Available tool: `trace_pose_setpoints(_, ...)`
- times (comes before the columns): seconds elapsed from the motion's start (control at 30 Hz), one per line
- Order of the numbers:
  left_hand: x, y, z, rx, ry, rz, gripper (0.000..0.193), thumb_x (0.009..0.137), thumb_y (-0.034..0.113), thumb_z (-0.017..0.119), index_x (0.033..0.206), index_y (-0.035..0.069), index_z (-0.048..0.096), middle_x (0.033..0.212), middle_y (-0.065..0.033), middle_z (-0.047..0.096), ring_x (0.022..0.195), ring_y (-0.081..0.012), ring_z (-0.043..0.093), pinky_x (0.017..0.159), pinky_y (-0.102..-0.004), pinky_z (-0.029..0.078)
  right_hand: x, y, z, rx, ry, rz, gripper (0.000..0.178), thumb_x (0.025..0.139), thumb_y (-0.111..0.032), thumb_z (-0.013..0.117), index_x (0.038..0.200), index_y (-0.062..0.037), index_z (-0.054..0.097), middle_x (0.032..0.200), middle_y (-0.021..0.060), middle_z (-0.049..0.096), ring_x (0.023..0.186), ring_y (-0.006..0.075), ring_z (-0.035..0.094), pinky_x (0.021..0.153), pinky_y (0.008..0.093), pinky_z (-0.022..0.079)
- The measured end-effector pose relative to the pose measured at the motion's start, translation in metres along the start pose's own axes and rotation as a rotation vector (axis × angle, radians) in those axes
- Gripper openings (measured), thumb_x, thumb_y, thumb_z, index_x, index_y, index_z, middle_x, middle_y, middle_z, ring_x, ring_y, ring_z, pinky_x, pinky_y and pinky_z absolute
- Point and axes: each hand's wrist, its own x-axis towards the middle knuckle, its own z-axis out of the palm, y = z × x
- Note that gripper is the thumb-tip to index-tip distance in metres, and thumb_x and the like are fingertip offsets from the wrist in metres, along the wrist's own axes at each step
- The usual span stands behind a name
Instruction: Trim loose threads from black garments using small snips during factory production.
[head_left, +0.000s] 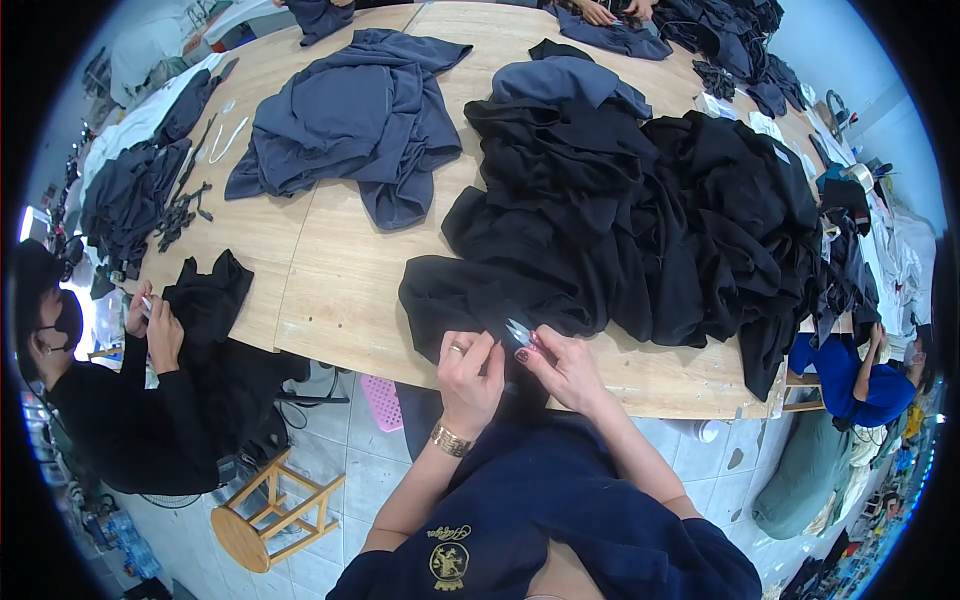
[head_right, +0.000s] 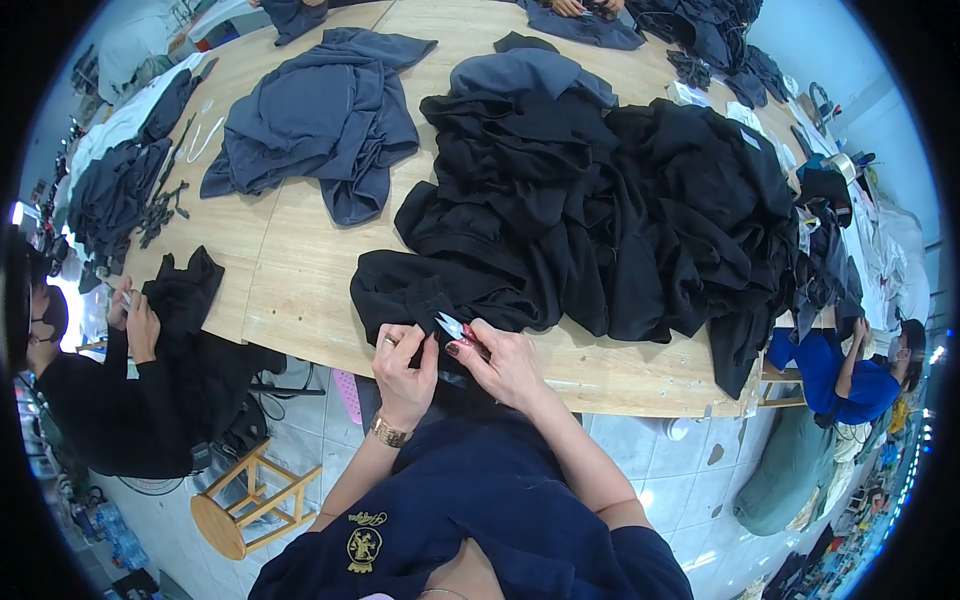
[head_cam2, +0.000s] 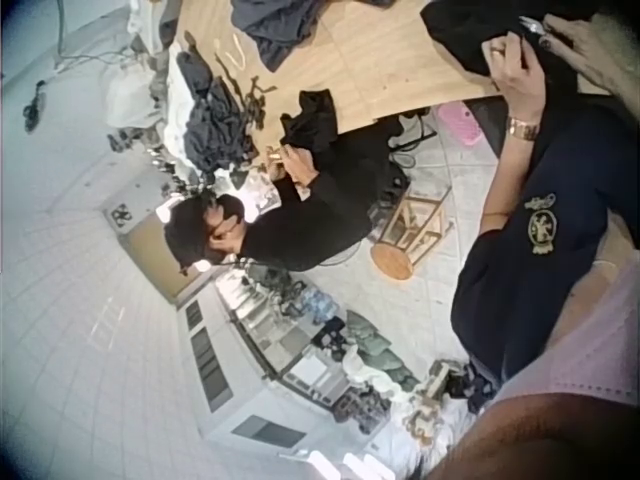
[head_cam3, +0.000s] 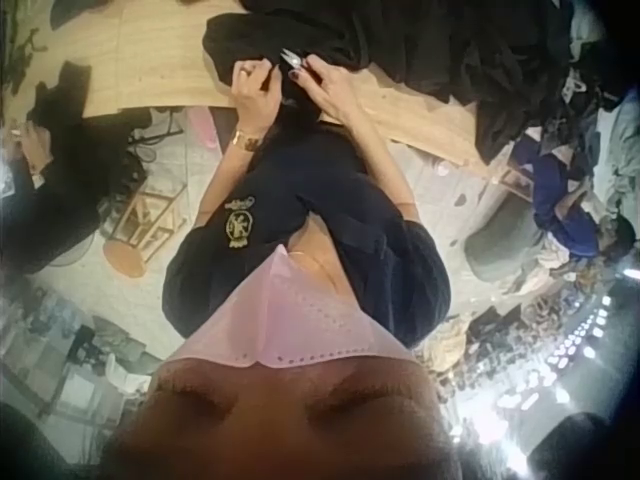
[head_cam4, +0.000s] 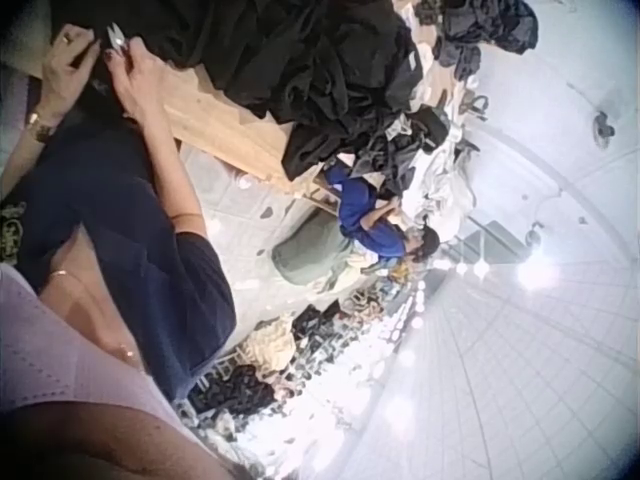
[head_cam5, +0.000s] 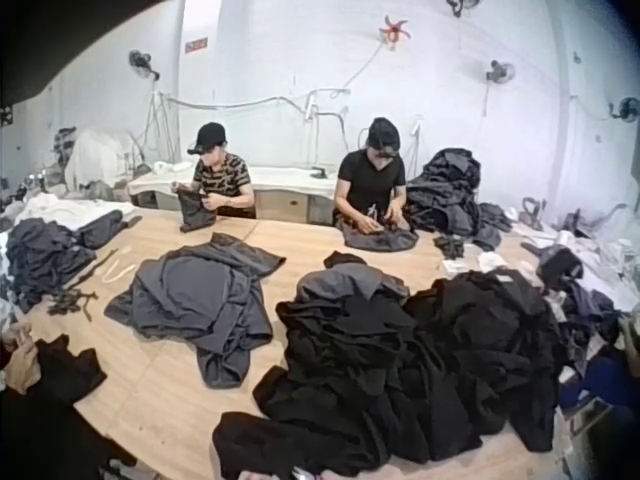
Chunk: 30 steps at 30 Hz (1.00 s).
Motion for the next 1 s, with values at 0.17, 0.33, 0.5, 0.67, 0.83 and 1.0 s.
trace_pose_setpoints(0.17, -0.002, -0.003, 0.002, 0.030, -0.003, 0.030, 0.016, 0.071, -0.005, 0.064, 0.086, -0.002, 0.061, 0.073, -0.0113, 0.054, 0.070, -0.0277, 0.050, 0.061, -0.0363, 0.042, 0.003, -0.003, 0.003, -0.083, 0.057, -0.075, 0.037, 0.086, -0.038, 0.057, 0.074, -0.0039, 0.048, 0.059, 0.0143, 0.054, 0.056, 0.0340, 0.055, 0.050, 0.0399, 0.040)
trace_pose_setpoints(0.33, -0.005, -0.003, 0.000, -0.012, -0.027, -0.045, 0.014, 0.075, -0.005, 0.063, 0.088, -0.001, 0.061, 0.076, -0.0103, 0.055, 0.072, -0.0249, 0.052, 0.062, -0.0329, 0.043, 0.006, -0.004, -0.001, -0.043, 0.043, -0.023, 0.037, 0.087, -0.036, 0.056, 0.074, -0.0029, 0.048, 0.059, 0.0139, 0.053, 0.054, 0.0323, 0.054, 0.050, 0.0387, 0.039)
trace_pose_setpoints(0.5, -0.004, -0.009, 0.000, -0.795, -0.046, -0.524, 0.015, 0.083, -0.004, 0.058, 0.098, -0.001, 0.058, 0.090, -0.0034, 0.062, 0.079, -0.0129, 0.058, 0.071, -0.0246, 0.046, 0.009, 0.011, -0.003, 0.293, 0.027, 0.070, 0.033, 0.091, -0.033, 0.053, 0.081, -0.0015, 0.050, 0.057, 0.0076, 0.040, 0.054, 0.0130, 0.037, 0.051, 0.0286, 0.033)
trace_pose_setpoints(0.67, 0.004, -0.018, -0.009, -1.328, -0.024, -0.745, 0.030, 0.089, 0.005, 0.041, 0.117, 0.002, 0.050, 0.114, -0.0066, 0.057, 0.101, -0.0144, 0.055, 0.091, -0.0277, 0.042, 0.015, 0.011, 0.003, 0.595, -0.058, 0.155, 0.027, 0.092, -0.029, 0.053, 0.084, -0.0031, 0.050, 0.063, -0.0003, 0.042, 0.058, 0.0073, 0.037, 0.052, 0.0242, 0.032)
trace_pose_setpoints(0.83, 0.005, -0.022, -0.016, -1.545, -0.033, -0.930, 0.033, 0.092, 0.015, 0.035, 0.121, 0.005, 0.047, 0.117, -0.0066, 0.055, 0.104, -0.0169, 0.055, 0.092, -0.0308, 0.043, 0.039, -0.009, 0.010, 0.681, -0.026, 0.079, 0.018, 0.083, -0.007, 0.065, 0.097, -0.0035, 0.053, 0.069, -0.0080, 0.037, 0.060, 0.0008, 0.032, 0.053, 0.0154, 0.028)
trace_pose_setpoints(1.0, 0.002, -0.036, -0.023, -1.548, -0.115, -0.958, 0.029, 0.092, 0.018, 0.037, 0.116, 0.008, 0.050, 0.112, -0.0063, 0.057, 0.103, -0.0165, 0.055, 0.089, -0.0318, 0.045, 0.066, 0.006, 0.030, 0.634, -0.214, -0.197, 0.040, 0.078, -0.002, 0.063, 0.117, -0.0027, 0.052, 0.076, 0.0002, 0.059, 0.061, 0.0050, 0.044, 0.057, 0.0191, 0.039)
